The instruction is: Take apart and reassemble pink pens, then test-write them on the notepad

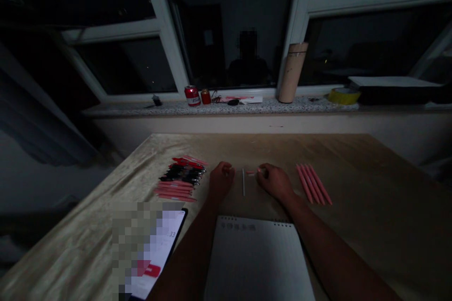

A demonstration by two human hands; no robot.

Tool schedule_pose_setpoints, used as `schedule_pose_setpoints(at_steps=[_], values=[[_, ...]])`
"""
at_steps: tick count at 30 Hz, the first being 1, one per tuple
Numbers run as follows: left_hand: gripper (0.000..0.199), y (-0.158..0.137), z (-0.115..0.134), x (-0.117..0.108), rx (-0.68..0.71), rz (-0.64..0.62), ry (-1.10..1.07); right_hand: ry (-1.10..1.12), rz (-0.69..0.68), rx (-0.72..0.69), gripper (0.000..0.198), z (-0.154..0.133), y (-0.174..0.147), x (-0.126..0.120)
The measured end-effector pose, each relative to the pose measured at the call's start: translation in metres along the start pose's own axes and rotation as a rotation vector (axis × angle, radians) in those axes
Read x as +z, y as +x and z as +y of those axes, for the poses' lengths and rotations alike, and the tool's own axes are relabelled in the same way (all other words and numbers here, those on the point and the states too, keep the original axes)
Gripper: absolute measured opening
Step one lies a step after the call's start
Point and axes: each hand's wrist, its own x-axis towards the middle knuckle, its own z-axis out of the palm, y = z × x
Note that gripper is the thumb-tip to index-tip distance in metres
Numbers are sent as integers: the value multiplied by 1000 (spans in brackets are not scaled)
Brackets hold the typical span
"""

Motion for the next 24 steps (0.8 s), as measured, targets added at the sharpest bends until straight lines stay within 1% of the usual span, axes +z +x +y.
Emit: schedule_pose_setpoints(at_steps=[3, 8, 13, 18, 24], values=[[15, -3, 1, -4, -58, 66, -83, 53, 17, 10, 27, 3, 1, 2], [12, -4, 8, -9, -71, 97, -62, 142, 47, 35, 24, 6, 4, 4], [13, -5, 8, -7, -61, 49, -75, 174, 74, 71, 24, 7, 6, 6], [15, -4, 5, -4, -96, 23, -79, 194, 107, 82, 23, 9, 5, 6], [14, -5, 4, -3, -108, -26, -21, 230, 138, 121, 23, 10, 4, 8]])
